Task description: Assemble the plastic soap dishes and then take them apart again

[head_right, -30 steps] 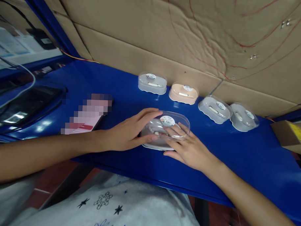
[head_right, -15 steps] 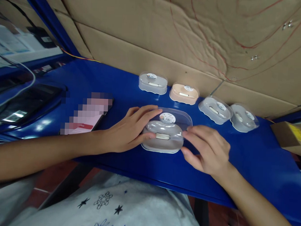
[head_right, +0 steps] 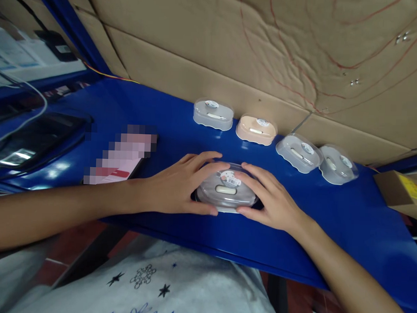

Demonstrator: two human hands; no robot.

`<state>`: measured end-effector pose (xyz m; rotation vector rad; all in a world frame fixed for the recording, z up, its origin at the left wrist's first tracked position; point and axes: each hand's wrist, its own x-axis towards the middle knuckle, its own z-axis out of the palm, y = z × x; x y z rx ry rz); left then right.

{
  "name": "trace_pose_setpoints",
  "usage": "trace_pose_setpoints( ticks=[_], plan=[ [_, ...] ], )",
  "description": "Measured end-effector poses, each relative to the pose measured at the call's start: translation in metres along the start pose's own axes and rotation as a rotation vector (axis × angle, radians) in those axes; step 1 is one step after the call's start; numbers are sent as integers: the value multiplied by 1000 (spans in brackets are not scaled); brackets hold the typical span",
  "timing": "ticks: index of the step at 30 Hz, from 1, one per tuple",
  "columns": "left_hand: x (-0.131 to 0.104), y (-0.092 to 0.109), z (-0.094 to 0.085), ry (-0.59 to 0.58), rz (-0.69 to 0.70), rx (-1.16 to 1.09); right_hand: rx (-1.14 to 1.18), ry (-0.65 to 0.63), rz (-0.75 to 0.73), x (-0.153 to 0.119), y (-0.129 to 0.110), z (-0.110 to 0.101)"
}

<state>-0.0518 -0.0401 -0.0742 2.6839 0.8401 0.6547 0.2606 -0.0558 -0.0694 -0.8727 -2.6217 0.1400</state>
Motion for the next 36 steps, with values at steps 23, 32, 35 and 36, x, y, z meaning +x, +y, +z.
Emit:
trace_pose_setpoints(
  ticks=[23,32,35,36],
  plan=[
    [-1,-4,2,-123,46,85,-232,-52,-110,5,-11,-1],
    [-3,0,4,-89,35,157,-246,-68,-112,8,-15,-2],
    [-1,0,3,-98,31,190,-236,-40,-112,8,-10,0],
    [0,0,2,-104,24,193,-210,-44,-103,8,-8,0]
  ],
)
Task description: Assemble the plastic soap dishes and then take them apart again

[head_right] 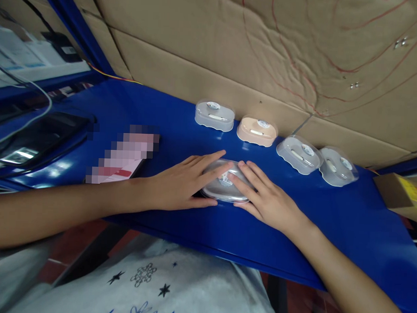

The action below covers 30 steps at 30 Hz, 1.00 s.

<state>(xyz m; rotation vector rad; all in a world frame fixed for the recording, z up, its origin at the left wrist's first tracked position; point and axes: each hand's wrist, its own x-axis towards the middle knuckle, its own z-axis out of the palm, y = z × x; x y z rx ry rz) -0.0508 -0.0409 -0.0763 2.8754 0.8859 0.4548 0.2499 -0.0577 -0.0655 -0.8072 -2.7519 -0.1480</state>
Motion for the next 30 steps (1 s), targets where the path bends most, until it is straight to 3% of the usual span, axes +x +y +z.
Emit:
trace_pose_setpoints(
  ticks=[8,14,19,25,30],
  plan=[
    [-1,-3,2,30,-18,-71,255,-54,147,-5,11,0],
    [0,-4,3,83,-25,-123,280,-39,204,-8,14,2],
    [-1,-3,5,77,-32,-160,266,-62,205,-8,12,3],
    [-1,-2,2,76,-31,-190,263,31,183,-8,15,9],
    [-2,-3,2,67,-29,-167,231,21,192,-8,13,9]
  ],
)
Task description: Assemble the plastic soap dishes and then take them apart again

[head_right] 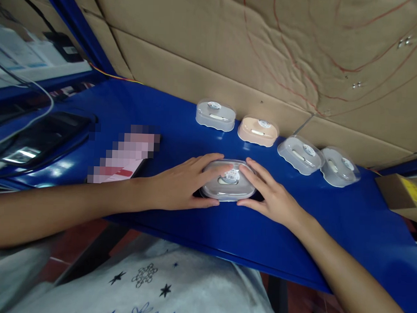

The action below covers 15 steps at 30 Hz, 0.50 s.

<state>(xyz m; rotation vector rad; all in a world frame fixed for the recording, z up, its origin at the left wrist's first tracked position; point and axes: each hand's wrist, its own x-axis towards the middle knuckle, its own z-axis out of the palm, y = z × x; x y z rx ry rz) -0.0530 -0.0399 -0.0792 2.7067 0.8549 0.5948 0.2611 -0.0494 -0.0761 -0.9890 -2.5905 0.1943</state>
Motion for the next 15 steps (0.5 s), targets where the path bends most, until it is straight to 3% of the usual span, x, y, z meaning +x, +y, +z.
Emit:
trace_pose_setpoints(
  ticks=[8,15],
  plan=[
    [0,-1,2,-29,2,59,-91,-39,48,2,-9,0],
    [3,2,1,-64,-23,112,-30,-62,-6,1,1,-6]
  ],
)
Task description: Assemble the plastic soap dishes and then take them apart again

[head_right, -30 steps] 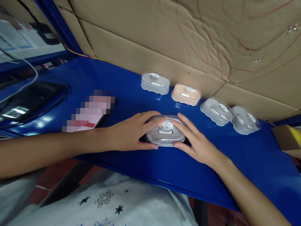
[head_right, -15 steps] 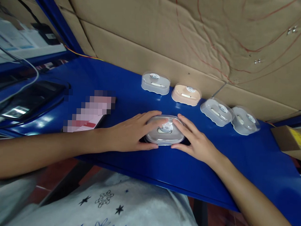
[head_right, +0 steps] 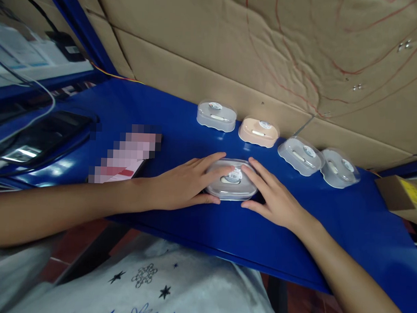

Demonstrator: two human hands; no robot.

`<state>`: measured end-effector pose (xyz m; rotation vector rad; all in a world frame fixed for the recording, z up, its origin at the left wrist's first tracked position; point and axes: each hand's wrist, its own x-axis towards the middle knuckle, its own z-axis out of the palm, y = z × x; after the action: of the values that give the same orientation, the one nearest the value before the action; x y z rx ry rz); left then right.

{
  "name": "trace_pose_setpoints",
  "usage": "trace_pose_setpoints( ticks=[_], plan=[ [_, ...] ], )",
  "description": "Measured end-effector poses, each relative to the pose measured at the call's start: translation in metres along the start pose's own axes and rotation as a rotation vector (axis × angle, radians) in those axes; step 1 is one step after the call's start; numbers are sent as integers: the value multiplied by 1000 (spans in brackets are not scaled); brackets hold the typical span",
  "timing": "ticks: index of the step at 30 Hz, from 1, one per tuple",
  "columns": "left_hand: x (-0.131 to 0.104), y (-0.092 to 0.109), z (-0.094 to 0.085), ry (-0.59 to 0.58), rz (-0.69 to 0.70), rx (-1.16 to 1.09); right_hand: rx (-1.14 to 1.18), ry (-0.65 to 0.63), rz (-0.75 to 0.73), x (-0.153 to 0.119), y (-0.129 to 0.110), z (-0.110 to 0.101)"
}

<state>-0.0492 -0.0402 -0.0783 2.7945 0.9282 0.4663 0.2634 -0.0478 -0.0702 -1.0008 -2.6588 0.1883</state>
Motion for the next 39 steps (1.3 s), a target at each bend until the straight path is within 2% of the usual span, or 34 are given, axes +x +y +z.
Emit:
trace_pose_setpoints(
  ticks=[2,3,6,9,14,17,20,25,30,39],
  plan=[
    [0,0,-1,-2,12,-2,15,108,20,0,13,-4],
    [-1,0,-2,-3,17,-2,-23,206,76,-1,22,-7],
    [-3,1,-3,-4,33,3,-247,536,395,-5,58,-20],
    [-6,4,-4,-5,47,9,-371,671,666,-17,98,-35],
    [-7,8,-7,-26,86,-16,-417,629,1033,-45,144,-44],
    [-7,9,-8,-26,97,-20,-404,558,1206,-63,159,-47],
    [-7,9,-7,-39,93,-19,-397,487,1317,-77,171,-54],
    [-8,8,-7,-55,85,-8,-426,404,1353,-88,184,-62],
    [-8,9,-8,-42,86,20,-434,326,1292,-90,187,-60],
    [-6,9,-7,51,66,98,-448,360,1273,-83,183,-60]
  ],
)
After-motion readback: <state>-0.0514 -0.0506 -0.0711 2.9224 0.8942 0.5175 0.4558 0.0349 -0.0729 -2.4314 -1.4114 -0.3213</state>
